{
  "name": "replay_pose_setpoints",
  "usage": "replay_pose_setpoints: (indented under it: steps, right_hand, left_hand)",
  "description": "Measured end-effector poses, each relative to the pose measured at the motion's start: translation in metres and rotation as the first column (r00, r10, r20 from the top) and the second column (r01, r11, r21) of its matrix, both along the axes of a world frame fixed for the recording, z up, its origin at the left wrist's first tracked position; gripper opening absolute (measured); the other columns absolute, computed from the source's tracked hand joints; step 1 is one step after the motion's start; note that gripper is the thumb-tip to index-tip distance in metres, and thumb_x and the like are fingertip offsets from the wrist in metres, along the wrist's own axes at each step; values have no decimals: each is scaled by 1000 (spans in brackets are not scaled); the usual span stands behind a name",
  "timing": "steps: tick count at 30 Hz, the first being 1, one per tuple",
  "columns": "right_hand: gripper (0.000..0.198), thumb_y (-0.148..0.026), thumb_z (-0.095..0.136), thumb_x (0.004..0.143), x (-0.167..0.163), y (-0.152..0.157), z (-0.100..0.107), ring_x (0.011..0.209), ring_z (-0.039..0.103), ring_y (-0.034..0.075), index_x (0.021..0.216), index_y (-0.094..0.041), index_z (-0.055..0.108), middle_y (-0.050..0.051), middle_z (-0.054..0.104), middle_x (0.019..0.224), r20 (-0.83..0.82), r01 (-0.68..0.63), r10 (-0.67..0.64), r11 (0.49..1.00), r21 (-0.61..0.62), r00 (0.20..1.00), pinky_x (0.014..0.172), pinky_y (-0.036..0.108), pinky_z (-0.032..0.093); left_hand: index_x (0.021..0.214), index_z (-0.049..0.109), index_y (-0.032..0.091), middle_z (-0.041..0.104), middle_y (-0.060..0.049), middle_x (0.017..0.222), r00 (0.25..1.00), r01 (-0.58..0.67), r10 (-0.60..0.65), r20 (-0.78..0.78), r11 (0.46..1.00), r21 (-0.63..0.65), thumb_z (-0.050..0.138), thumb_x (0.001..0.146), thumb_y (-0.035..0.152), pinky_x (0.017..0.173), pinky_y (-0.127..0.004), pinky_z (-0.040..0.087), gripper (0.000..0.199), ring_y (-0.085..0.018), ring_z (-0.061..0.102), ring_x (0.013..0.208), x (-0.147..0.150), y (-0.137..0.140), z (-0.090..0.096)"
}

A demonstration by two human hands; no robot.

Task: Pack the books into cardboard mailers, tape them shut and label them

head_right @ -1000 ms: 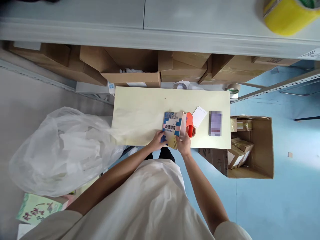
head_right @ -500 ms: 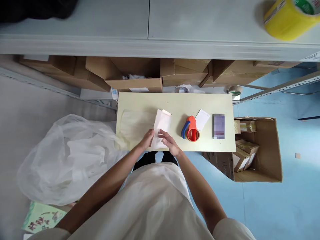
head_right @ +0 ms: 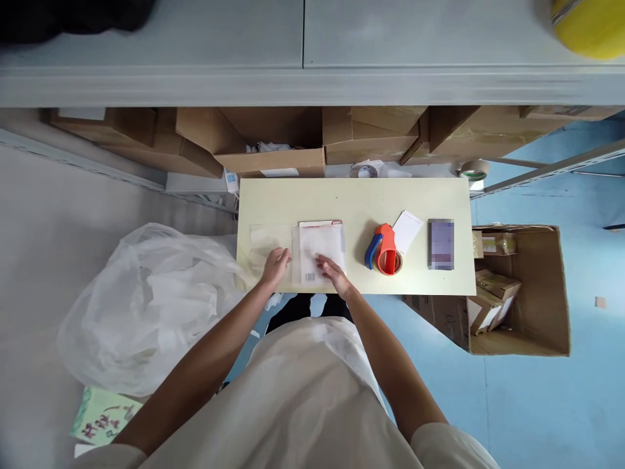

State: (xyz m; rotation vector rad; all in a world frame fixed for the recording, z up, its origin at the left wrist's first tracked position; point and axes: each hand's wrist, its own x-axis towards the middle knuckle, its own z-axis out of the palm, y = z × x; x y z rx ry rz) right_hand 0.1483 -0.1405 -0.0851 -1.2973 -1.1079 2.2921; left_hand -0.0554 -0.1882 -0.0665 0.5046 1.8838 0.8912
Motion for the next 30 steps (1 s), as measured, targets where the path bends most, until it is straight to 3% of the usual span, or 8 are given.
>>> replay_pose_setpoints:
  steps: [3, 5, 7, 9, 13, 19, 24, 30]
  right_hand:
    - [65, -64, 55, 77, -1, 1, -2, 123, 50, 26, 131, -29, 52, 8, 53, 137, 8, 1, -1, 1000, 22, 1000, 101, 47, 39]
    - [61, -61, 56, 78, -3, 2, 1, 121, 53, 26, 129, -28, 53, 7, 56, 134, 10, -3, 2, 999, 36, 1000, 98, 45, 42]
    - [56, -56, 58, 77, -2, 2, 4, 115, 57, 26, 124, -26, 57, 9, 61, 128, 49, 4, -8, 996, 94, 999, 95, 44, 45]
    - [51, -49, 61, 75, 2, 1, 6, 107, 61, 26, 117, -21, 61, 12, 64, 120, 180, 39, -84, 970, 242, 980, 92, 44, 47]
    - [47, -37, 58, 74, 15, -3, 1, 101, 61, 28, 113, -12, 60, 19, 62, 114, 472, 85, -362, 855, 511, 804, 91, 46, 47]
    - [53, -32, 64, 63, 20, 2, 0, 90, 61, 25, 113, -14, 57, 12, 64, 103, 488, 159, -356, 903, 399, 797, 86, 44, 49]
    - [41, -37, 61, 70, 41, 4, 37, 75, 58, 17, 108, -21, 55, 6, 61, 102, 254, 263, -335, 924, 279, 907, 69, 35, 51]
    - [37, -33, 62, 69, 50, 10, 70, 72, 54, 13, 103, -23, 49, 3, 57, 100, 246, 199, -291, 919, 340, 925, 62, 28, 48]
  left_hand:
    - [122, 52, 18, 55, -15, 128, 949, 196, -183, -256, 980, 27, 58, 81, 46, 99, -38, 38, 50, -28, 51, 119, 11, -1, 8]
    - [121, 53, 16, 53, -16, 130, 918, 309, -306, -252, 951, -26, 60, 79, 44, 102, -38, 35, 51, -29, 47, 123, 23, 2, 9]
    - [117, 54, 13, 53, -17, 127, 925, 315, -333, -181, 942, -118, 60, 78, 45, 102, -39, 35, 51, -31, 44, 126, 33, 5, 7]
    - [111, 58, 14, 57, -16, 120, 943, 282, -305, -137, 945, -163, 59, 78, 45, 99, -38, 37, 46, -31, 44, 124, 37, 7, 4]
    - [99, 63, 17, 65, -11, 104, 954, 274, -284, -93, 955, -112, 57, 79, 45, 94, -36, 40, 35, -29, 49, 117, 34, 5, -1]
    - [109, 62, 16, 66, -12, 108, 983, 182, -181, 18, 978, -104, 56, 80, 49, 89, -36, 45, 44, -28, 57, 110, 36, 1, -5]
    - [116, 57, 18, 63, -12, 118, 972, 140, -117, 205, 985, -97, 53, 82, 51, 84, -32, 48, 47, -24, 61, 105, 60, 1, -6]
    - [98, 65, 18, 61, -11, 119, 927, 127, -103, 360, 991, -43, 59, 78, 43, 88, -36, 46, 32, -28, 54, 114, 102, 15, -6]
